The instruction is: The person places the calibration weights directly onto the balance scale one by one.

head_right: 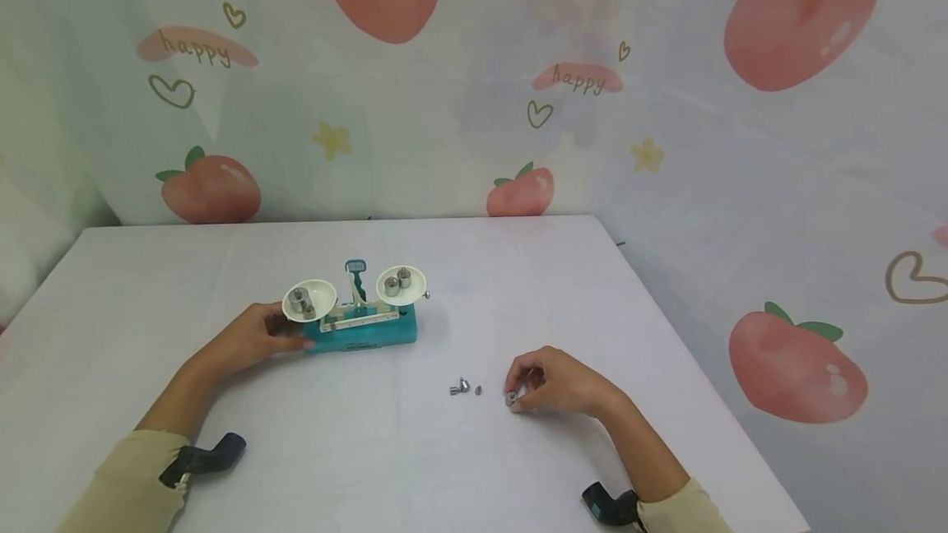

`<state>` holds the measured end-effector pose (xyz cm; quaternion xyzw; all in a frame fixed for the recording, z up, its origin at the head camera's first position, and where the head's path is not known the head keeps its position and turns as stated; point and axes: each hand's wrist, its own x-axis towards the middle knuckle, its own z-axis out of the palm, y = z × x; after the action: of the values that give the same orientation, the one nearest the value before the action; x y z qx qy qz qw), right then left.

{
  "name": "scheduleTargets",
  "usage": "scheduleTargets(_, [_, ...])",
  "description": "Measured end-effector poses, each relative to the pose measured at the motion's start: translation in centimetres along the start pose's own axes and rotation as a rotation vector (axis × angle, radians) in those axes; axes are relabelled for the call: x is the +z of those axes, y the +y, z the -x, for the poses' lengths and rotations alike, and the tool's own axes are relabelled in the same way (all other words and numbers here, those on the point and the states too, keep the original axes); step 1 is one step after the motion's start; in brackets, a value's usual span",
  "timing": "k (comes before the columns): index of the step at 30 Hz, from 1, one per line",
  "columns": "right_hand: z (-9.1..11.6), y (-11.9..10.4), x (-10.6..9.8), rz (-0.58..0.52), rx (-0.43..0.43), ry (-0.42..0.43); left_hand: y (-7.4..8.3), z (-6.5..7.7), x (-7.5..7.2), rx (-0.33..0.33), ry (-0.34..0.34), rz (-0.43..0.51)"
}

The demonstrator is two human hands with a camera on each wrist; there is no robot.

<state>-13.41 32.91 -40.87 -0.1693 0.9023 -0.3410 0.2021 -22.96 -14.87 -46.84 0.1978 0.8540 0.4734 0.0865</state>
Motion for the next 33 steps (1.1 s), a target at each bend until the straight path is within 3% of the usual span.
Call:
scheduleTargets(9, [0.0,-0.4,-0.4,0.028,0.012,0.034,-0.2,0.0,0.1,0.001,0.004,-0.003])
scheduleTargets(18, [-0.3,-1.3,-0.9,-0.020,-0.005,0.084,-0.2,0.1,0.1,0.004,0.004,0.004])
scheduleTargets(28, [-1.4,-2.7,-1.1,-0.053,0.031,0.310,0.2,0.0,0.1,0.005,0.015,0.003])
scheduleTargets(33, [-2.1,-3.7,-1.2,-0.072,0.039,0.375,0.2,0.0,0.1,0.001,0.016,0.002])
